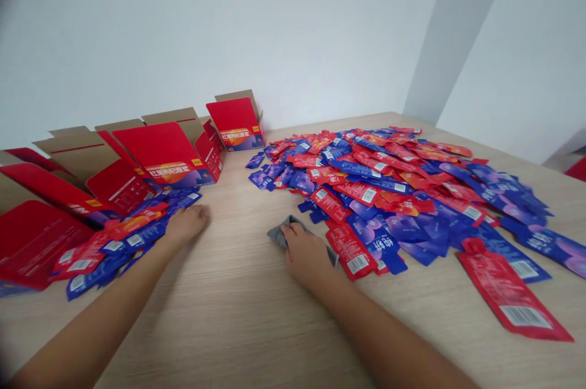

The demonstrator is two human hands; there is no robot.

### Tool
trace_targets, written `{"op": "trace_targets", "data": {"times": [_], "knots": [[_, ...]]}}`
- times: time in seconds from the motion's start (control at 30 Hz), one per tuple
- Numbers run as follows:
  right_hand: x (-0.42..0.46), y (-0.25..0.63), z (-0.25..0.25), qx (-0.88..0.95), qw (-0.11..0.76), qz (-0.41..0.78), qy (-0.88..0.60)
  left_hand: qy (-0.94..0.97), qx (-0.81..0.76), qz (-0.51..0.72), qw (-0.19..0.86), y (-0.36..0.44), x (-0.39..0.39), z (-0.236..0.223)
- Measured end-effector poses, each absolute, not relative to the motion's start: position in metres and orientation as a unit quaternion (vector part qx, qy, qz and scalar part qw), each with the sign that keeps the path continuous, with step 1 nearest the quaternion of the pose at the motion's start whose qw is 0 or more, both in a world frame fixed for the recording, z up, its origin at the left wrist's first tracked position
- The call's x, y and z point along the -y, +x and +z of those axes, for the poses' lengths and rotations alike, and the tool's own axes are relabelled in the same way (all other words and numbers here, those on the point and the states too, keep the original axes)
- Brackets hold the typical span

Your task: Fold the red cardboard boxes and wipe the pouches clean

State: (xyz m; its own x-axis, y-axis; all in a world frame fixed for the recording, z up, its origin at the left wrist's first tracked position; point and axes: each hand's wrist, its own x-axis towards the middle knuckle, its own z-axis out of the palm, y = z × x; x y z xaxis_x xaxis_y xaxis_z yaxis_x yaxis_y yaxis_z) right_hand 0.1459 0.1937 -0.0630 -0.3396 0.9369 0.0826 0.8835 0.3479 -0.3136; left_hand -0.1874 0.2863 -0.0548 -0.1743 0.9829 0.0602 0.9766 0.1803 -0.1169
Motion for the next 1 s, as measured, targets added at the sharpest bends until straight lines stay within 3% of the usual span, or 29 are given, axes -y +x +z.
{"op": "trace_targets", "data": {"times": [0.27, 0.5, 0.7, 0.8, 0.93, 1.0], "knots": [[-0.202, 0.143, -0.067, 0.803, 0.178, 0.144, -0.551, -0.709, 0.698, -0.096, -0.004, -0.061, -0.360, -0.072], [-0.204, 0.147, -0.067, 0.793, 0.204, 0.172, -0.548, -0.691, 0.720, -0.026, -0.046, -0.007, -0.384, -0.080], [-0.203, 0.148, -0.067, 0.785, 0.221, 0.193, -0.545, -0.748, 0.663, -0.013, -0.021, -0.035, -0.348, -0.080], [-0.207, 0.151, -0.074, 0.766, 0.292, 0.216, -0.531, -0.803, 0.594, -0.029, -0.027, -0.056, -0.308, -0.079], [-0.211, 0.156, -0.082, 0.716, 0.406, 0.219, -0.523, -0.868, 0.473, -0.088, -0.120, -0.075, -0.232, -0.076], [-0.209, 0.156, -0.082, 0.716, 0.423, 0.201, -0.518, -0.885, 0.418, -0.106, -0.177, -0.078, -0.197, -0.074]]}}
